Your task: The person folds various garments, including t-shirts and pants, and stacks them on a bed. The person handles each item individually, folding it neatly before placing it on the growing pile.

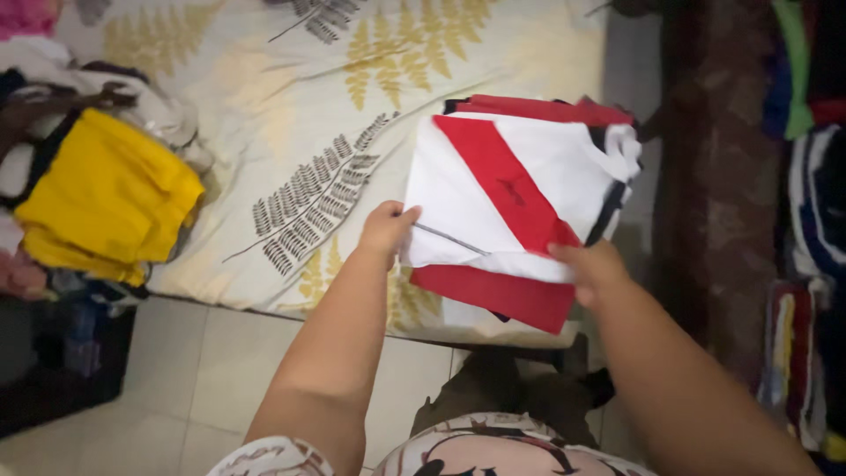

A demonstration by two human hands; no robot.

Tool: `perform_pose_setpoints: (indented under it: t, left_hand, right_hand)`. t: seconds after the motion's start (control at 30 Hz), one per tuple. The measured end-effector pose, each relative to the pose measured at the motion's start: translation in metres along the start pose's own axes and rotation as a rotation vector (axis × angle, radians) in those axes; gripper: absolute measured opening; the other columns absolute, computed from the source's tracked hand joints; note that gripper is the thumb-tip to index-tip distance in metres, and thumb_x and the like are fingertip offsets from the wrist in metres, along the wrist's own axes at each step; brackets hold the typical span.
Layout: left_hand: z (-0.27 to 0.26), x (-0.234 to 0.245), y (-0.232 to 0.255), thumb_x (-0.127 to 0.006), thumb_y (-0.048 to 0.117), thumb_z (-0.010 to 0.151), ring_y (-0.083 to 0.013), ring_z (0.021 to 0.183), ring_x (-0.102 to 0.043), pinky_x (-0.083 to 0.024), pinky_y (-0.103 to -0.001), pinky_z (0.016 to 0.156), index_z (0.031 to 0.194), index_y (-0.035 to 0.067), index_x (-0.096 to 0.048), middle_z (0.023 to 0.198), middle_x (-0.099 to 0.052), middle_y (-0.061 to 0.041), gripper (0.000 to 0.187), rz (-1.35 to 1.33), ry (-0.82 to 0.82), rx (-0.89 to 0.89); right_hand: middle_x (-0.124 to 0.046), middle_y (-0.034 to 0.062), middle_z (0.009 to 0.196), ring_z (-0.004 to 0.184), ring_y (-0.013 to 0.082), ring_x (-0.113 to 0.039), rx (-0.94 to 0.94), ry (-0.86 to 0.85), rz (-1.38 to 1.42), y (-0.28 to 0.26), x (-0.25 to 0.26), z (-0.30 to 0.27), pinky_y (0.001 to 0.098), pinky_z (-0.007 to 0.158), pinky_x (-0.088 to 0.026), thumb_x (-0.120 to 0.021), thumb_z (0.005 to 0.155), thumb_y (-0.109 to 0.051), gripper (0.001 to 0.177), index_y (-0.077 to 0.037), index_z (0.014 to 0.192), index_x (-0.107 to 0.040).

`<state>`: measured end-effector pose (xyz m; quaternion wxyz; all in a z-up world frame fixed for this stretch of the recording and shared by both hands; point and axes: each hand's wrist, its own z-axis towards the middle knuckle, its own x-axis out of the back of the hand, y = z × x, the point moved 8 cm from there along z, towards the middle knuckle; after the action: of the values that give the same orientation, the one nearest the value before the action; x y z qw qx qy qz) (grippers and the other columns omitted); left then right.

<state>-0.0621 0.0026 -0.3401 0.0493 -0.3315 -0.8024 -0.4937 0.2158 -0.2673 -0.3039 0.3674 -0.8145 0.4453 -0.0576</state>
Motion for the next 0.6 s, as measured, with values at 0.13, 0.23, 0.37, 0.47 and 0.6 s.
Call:
perform_pose_setpoints:
  t: [0.13,0.23,0.37,0.47,0.6]
  left_hand:
    - [0.029,-0.012,0.022,-0.083,0.028,0.083,-0.0258,0.101,-0.067,-0.055,-0.037,0.087,0.132,0.005,-0.055,0.116,-0.068,-0.017,0.061,0.190,-0.044,-0.051]
    - [0.060,-0.027,0.073,-0.074,0.027,0.087,-0.0332,0.132,-0.057,-0.046,-0.040,0.109,0.150,0.016,-0.045,0.142,-0.058,-0.020,0.070,0.219,0.003,-0.304]
    - [0.082,-0.046,0.141,-0.065,0.013,0.087,-0.0397,0.139,-0.049,-0.042,-0.043,0.115,0.149,0.029,-0.056,0.155,-0.047,-0.021,0.064,0.500,0.056,-0.584]
    - [0.093,-0.059,0.153,-0.063,0.017,0.088,-0.0406,0.133,-0.049,-0.042,-0.045,0.111,0.146,0.032,-0.055,0.152,-0.046,-0.019,0.060,0.744,-0.107,-0.415]
    - [0.096,-0.046,0.171,-0.072,0.034,0.090,-0.0335,0.112,-0.068,-0.053,-0.044,0.096,0.132,0.014,-0.062,0.123,-0.068,-0.020,0.048,0.801,-0.278,-0.377]
  right_hand:
    - [-0.066,0.0109,0.134,0.119,0.0293,-0.065,-0.092,0.101,0.027,-0.006,0.012,0.012,0.0495,0.099,-0.055,-0.075,0.085,-0.012,0.058,-0.010,0.140,-0.056]
    - [-0.065,0.0074,0.135,0.120,0.0265,-0.064,-0.096,0.123,0.073,-0.016,0.014,0.018,0.0501,0.100,-0.054,-0.073,0.088,-0.016,0.055,-0.017,0.140,-0.055]
    - [-0.067,0.0070,0.134,0.119,0.0267,-0.066,-0.067,0.066,0.023,-0.024,0.014,0.021,0.0510,0.098,-0.056,-0.073,0.087,-0.013,0.052,-0.015,0.137,-0.058]
    - [-0.068,0.0097,0.132,0.117,0.0286,-0.067,-0.079,0.058,-0.027,-0.021,0.013,0.020,0.0514,0.096,-0.056,-0.075,0.086,-0.009,0.052,-0.011,0.136,-0.059]
    - [-0.069,0.0102,0.128,0.112,0.0285,-0.068,0.038,0.068,-0.034,-0.025,0.006,0.027,0.0489,0.091,-0.059,-0.071,0.076,0.006,0.061,-0.010,0.134,-0.057]
